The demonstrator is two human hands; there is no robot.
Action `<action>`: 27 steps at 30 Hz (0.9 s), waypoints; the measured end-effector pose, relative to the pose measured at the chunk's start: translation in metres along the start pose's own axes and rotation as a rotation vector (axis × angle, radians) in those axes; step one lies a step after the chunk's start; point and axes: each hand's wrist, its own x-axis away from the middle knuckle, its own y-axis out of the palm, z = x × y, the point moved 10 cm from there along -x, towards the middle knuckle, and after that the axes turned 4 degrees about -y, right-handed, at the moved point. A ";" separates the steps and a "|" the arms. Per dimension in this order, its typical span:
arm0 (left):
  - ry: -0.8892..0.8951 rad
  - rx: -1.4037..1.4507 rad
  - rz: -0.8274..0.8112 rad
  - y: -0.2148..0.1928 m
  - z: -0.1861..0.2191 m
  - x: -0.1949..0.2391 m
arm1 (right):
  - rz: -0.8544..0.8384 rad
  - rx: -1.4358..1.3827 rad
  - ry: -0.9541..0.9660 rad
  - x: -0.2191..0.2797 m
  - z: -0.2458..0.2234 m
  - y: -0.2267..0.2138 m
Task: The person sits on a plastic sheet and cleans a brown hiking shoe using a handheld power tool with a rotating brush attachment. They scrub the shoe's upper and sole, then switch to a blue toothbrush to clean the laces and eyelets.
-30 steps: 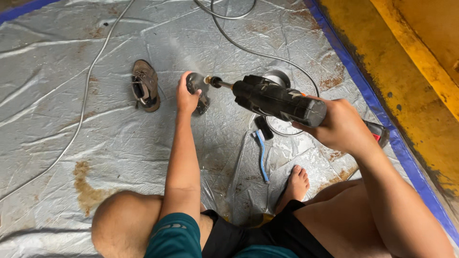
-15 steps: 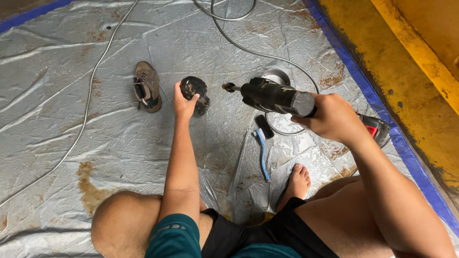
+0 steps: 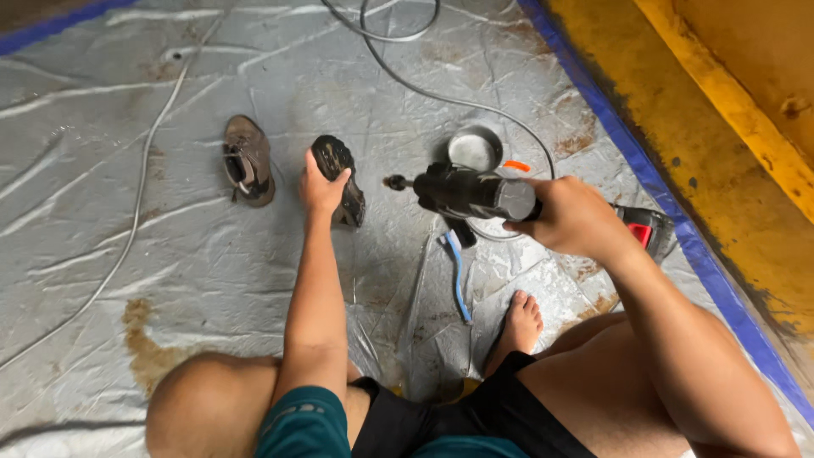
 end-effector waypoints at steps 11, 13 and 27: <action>0.037 -0.313 -0.307 0.079 -0.030 0.063 | -0.017 0.000 -0.078 -0.016 -0.009 0.013; 0.048 -0.226 -0.234 0.096 -0.050 0.076 | -0.030 0.035 -0.098 -0.013 -0.014 0.012; -1.022 1.341 0.196 0.172 -0.159 0.116 | -0.129 0.074 -0.184 -0.008 -0.040 0.029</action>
